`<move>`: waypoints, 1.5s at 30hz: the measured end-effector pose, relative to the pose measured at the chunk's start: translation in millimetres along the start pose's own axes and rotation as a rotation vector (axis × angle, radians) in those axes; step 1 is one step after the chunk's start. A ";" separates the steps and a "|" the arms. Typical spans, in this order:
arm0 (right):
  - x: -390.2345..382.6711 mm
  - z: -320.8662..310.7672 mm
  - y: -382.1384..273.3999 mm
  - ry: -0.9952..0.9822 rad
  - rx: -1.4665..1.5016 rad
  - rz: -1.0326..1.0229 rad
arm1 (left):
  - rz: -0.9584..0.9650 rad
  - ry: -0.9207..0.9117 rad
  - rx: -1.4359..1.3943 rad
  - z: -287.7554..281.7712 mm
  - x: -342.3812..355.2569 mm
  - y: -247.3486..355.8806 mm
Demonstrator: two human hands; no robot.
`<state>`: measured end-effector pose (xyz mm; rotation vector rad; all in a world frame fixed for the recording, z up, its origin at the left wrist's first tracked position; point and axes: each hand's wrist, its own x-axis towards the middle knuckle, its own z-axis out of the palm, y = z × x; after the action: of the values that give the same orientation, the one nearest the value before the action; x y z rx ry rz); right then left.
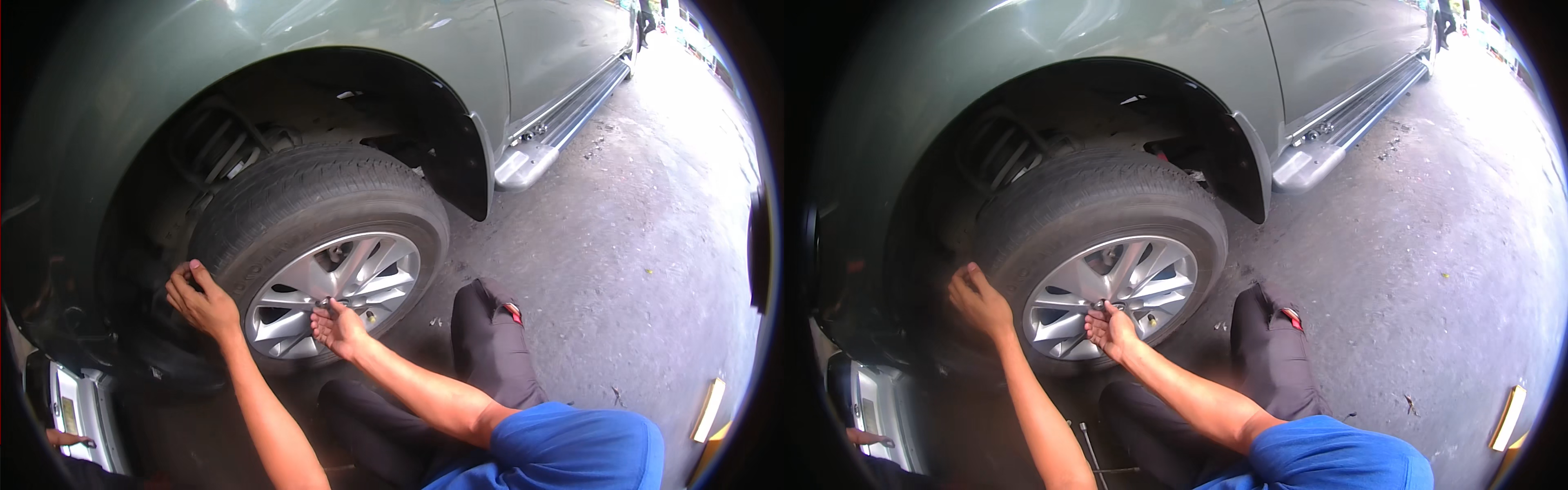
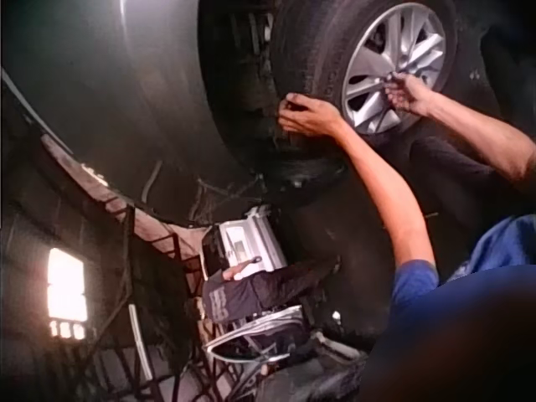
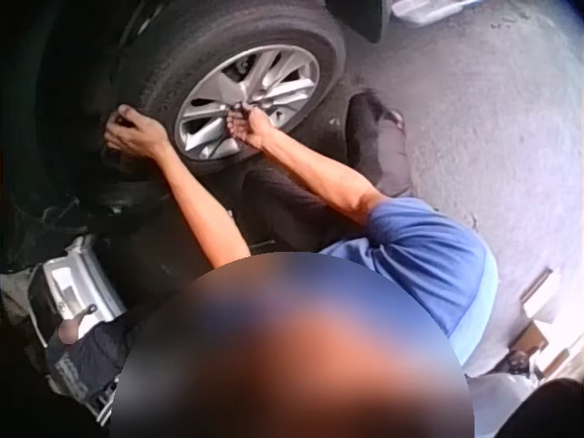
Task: Loosening lug nuts and removing a tire from a vehicle using a jack stand and lug wrench.
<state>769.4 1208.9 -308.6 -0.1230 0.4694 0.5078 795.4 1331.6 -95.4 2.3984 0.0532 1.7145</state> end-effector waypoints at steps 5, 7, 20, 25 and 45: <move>1.2 -2.2 15.6 0.094 -0.177 -0.186 | -0.021 -0.019 0.009 -1.6 0.0 5.4; -8.3 6.0 16.5 0.093 -0.049 -0.055 | 0.002 0.001 -0.003 -5.2 1.9 1.0; 7.3 -0.5 10.5 -0.065 0.012 -0.031 | -0.023 0.024 -0.006 -11.4 5.0 5.9; 4.1 -10.5 -2.8 0.010 -0.086 -0.055 | -0.022 0.020 -0.024 -12.5 5.9 9.1; 12.9 -24.3 -12.7 -0.253 -0.123 0.082 | -0.111 0.056 -0.055 -17.7 5.5 7.2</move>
<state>775.9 1198.0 -336.2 -0.1551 0.1959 0.6239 780.0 1327.6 -83.5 2.2637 0.1427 1.7104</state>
